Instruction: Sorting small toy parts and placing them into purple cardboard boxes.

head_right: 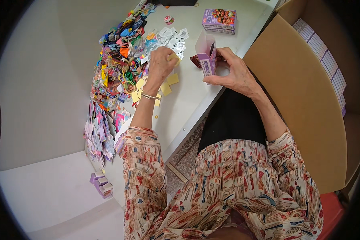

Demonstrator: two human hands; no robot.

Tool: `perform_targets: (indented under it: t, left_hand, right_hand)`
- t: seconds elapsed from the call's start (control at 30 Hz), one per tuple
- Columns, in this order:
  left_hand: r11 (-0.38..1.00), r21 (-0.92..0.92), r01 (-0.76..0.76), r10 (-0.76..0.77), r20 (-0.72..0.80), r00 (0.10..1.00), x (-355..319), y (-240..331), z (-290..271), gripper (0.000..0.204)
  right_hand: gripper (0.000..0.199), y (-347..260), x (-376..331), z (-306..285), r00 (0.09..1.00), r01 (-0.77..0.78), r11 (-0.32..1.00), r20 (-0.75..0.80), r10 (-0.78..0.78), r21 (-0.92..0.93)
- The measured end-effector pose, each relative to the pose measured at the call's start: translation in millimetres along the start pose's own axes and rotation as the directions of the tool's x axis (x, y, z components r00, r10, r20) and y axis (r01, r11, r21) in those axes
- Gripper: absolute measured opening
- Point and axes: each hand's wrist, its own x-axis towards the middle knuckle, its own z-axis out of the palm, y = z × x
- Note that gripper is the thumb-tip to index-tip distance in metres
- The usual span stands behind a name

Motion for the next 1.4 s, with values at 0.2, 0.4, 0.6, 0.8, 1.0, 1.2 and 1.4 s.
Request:
perform_targets:
  t: [0.2,0.4,0.6,0.8,1.0,1.2,1.4]
  left_hand:
    - [0.996,-0.035,-0.076,0.07,-0.143,0.987,4.2,0.0,12.8,0.011]
    - [0.987,-0.154,0.057,-0.069,-0.073,0.995,11.9,-14.3,4.2,0.013]
    - [0.933,-0.33,0.146,-0.138,0.045,0.989,27.7,-27.7,-1.8,0.022]
    - [0.999,-0.009,-0.034,0.033,-0.038,0.999,36.0,-23.5,9.7,0.025]
    - [0.988,-0.082,0.134,-0.118,0.175,0.978,40.3,-24.9,-3.5,0.021]
    - [0.491,-0.727,0.48,-0.38,0.317,0.869,18.6,-21.8,-66.7,0.012]
    - [-0.117,-0.902,0.416,-0.253,0.432,0.865,-10.7,-8.8,-110.3,0.02]
  right_hand:
    - [0.073,-0.4,0.3,-1.9,1.0,0.012,1.0,-0.009,-0.013,-0.023]
    - [0.073,1.7,-1.1,-4.1,1.0,0.021,0.998,-0.01,-0.022,-0.051]
    - [0.072,-2.3,-0.6,-1.4,1.0,0.003,0.998,0.003,-0.002,-0.06]
    - [0.074,-0.3,2.9,2.1,1.0,0.01,0.999,0.012,-0.01,-0.038]
    - [0.074,1.7,3.9,1.3,1.0,-0.006,1.0,0.012,0.006,-0.022]
    - [0.076,-5.6,6.9,4.7,0.993,0.112,0.966,0.008,-0.114,-0.233]
    - [0.07,-30.8,11.9,28.6,0.978,0.144,0.791,-0.034,-0.204,-0.594]
